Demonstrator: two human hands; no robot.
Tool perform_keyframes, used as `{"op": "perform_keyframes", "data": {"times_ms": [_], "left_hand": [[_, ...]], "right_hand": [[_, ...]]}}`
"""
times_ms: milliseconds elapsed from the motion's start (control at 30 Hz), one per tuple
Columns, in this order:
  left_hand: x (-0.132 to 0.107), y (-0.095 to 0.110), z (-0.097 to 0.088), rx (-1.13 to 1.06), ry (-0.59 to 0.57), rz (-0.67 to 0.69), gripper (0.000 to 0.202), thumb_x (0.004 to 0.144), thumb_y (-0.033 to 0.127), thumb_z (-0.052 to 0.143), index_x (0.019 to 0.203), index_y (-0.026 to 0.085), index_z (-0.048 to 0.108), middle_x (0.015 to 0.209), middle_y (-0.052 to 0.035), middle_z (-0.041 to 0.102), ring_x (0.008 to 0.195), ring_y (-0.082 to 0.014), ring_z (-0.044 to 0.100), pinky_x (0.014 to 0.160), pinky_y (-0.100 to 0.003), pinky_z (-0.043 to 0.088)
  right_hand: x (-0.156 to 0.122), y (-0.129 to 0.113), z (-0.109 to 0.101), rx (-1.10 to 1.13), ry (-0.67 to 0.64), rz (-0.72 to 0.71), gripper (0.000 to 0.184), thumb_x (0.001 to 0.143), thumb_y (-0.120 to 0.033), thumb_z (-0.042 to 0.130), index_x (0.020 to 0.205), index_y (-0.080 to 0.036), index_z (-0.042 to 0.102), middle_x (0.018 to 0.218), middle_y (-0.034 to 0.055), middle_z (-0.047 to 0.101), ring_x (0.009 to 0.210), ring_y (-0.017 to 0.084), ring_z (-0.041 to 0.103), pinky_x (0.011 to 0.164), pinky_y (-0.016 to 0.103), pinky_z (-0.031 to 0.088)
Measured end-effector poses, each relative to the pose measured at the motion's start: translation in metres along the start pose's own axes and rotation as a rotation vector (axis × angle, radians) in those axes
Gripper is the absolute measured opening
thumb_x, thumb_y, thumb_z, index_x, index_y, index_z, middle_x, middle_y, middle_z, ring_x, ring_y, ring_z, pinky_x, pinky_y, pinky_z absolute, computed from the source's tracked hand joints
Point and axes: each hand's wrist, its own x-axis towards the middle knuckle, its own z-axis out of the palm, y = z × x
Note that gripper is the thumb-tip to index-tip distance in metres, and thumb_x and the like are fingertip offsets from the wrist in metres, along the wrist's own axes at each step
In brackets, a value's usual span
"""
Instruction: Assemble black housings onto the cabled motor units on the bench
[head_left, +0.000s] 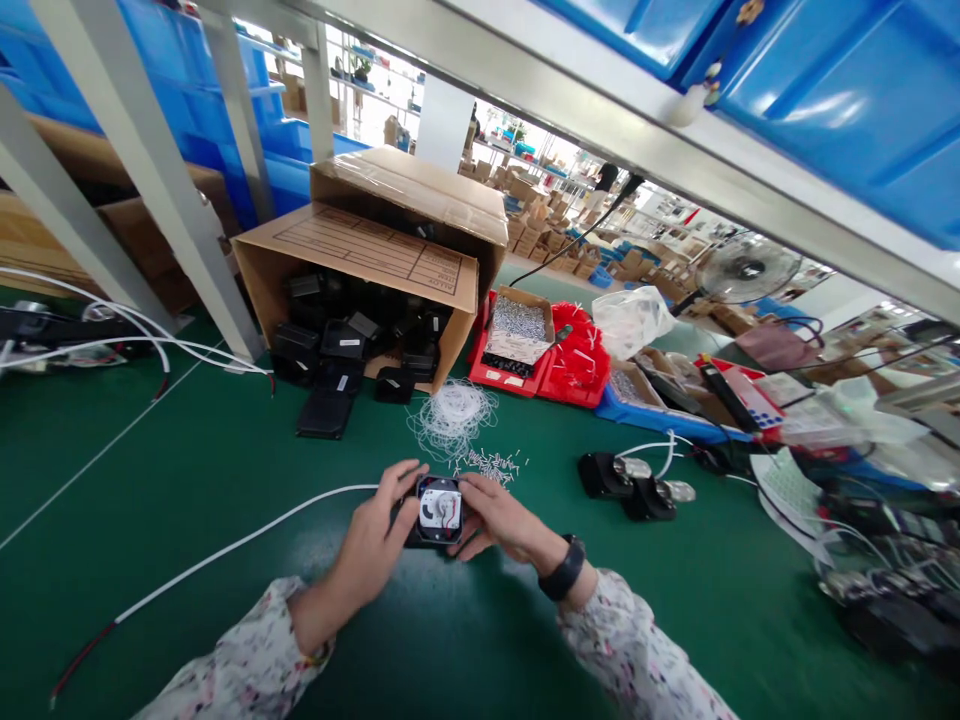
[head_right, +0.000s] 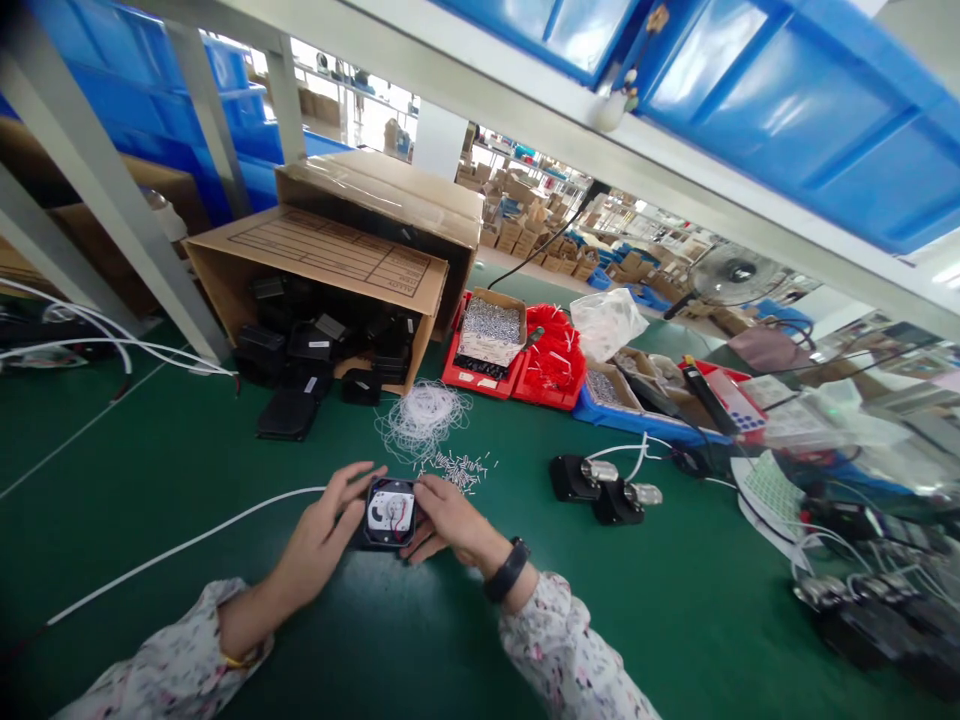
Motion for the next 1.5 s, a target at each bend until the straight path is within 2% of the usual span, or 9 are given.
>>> {"op": "perform_keyframes", "data": {"times_ms": [200, 433, 733, 900, 1033, 1133, 1300, 1400, 1500], "left_hand": [[0.026, 0.017, 0.001, 0.001, 0.039, -0.138, 0.022, 0.084, 0.035, 0.045, 0.082, 0.018, 0.061, 0.079, -0.0033, 0.071, 0.075, -0.0205, 0.068, 0.066, -0.029, 0.052], [0.015, 0.006, -0.004, -0.086, -0.109, -0.067, 0.051, 0.079, 0.019, 0.044, 0.13, 0.015, 0.044, 0.131, -0.0077, 0.053, 0.119, -0.0197, 0.05, 0.103, -0.037, 0.038], [0.009, 0.018, 0.001, -0.031, -0.08, -0.113, 0.066, 0.07, 0.012, 0.051, 0.134, 0.017, 0.038, 0.138, -0.0081, 0.045, 0.126, -0.0213, 0.042, 0.109, -0.039, 0.028], [0.006, 0.012, 0.007, -0.04, -0.033, -0.051, 0.068, 0.07, 0.011, 0.05, 0.136, 0.017, 0.036, 0.136, -0.0087, 0.044, 0.125, -0.0226, 0.041, 0.108, -0.039, 0.029], [0.002, -0.001, 0.012, -0.105, -0.012, 0.064, 0.067, 0.073, 0.014, 0.048, 0.138, 0.017, 0.032, 0.137, -0.0091, 0.04, 0.127, -0.0241, 0.037, 0.109, -0.039, 0.027], [0.0, -0.008, 0.012, -0.162, -0.02, 0.097, 0.067, 0.075, 0.016, 0.048, 0.14, 0.017, 0.029, 0.139, -0.0091, 0.037, 0.13, -0.0251, 0.033, 0.11, -0.04, 0.025], [-0.003, -0.011, 0.008, -0.253, -0.087, 0.029, 0.068, 0.074, 0.014, 0.044, 0.14, 0.022, 0.03, 0.145, -0.0041, 0.031, 0.136, -0.0238, 0.021, 0.113, -0.041, 0.017], [-0.003, -0.012, 0.007, -0.286, -0.104, 0.002, 0.071, 0.071, 0.01, 0.042, 0.14, 0.023, 0.031, 0.146, -0.002, 0.03, 0.136, -0.0222, 0.021, 0.114, -0.041, 0.015], [0.0, -0.012, 0.008, -0.31, -0.076, 0.003, 0.074, 0.067, 0.008, 0.041, 0.139, 0.022, 0.032, 0.145, -0.0022, 0.032, 0.135, -0.0224, 0.024, 0.114, -0.041, 0.015]], "right_hand": [[0.007, 0.036, 0.029, 0.264, 0.268, -0.249, 0.048, 0.083, -0.056, 0.047, 0.107, -0.015, 0.04, 0.072, 0.0048, 0.06, 0.048, 0.018, 0.063, 0.039, 0.025, 0.05], [-0.01, 0.027, 0.027, 0.442, 0.127, -0.342, 0.072, 0.078, -0.034, 0.063, 0.136, -0.025, 0.022, 0.091, 0.0017, 0.055, 0.064, 0.013, 0.064, 0.063, 0.028, 0.051], [-0.013, 0.021, 0.027, 0.331, 0.098, -0.303, 0.082, 0.071, -0.02, 0.061, 0.139, -0.027, 0.016, 0.097, 0.0029, 0.054, 0.066, 0.012, 0.06, 0.064, 0.027, 0.048], [-0.017, -0.004, -0.007, -0.272, 0.056, -0.331, 0.07, 0.075, -0.023, 0.06, 0.138, -0.024, 0.027, 0.112, 0.0091, 0.051, 0.075, 0.015, 0.06, 0.068, 0.033, 0.049], [0.013, -0.067, -0.024, -0.893, 0.3, -0.601, 0.035, 0.083, -0.022, 0.055, 0.118, -0.019, 0.052, 0.111, 0.009, 0.055, 0.091, 0.019, 0.056, 0.081, 0.036, 0.046], [0.064, -0.107, -0.001, -1.106, 0.432, -0.786, 0.027, 0.088, -0.022, 0.05, 0.114, -0.014, 0.051, 0.113, 0.0111, 0.053, 0.099, 0.02, 0.052, 0.088, 0.034, 0.043], [0.126, -0.129, 0.041, -1.482, 0.452, -0.685, 0.023, 0.085, -0.016, 0.051, 0.108, -0.014, 0.051, 0.108, 0.0131, 0.054, 0.106, 0.025, 0.048, 0.087, 0.036, 0.043], [0.112, -0.124, 0.028, -1.452, 0.533, -0.641, 0.022, 0.088, -0.01, 0.037, 0.105, -0.013, 0.05, 0.097, 0.012, 0.059, 0.091, 0.022, 0.057, 0.076, 0.032, 0.046], [0.058, -0.095, -0.02, -1.299, 0.627, -0.579, 0.028, 0.089, -0.013, 0.028, 0.112, -0.014, 0.044, 0.088, 0.0095, 0.062, 0.077, 0.02, 0.061, 0.068, 0.029, 0.047]]}}
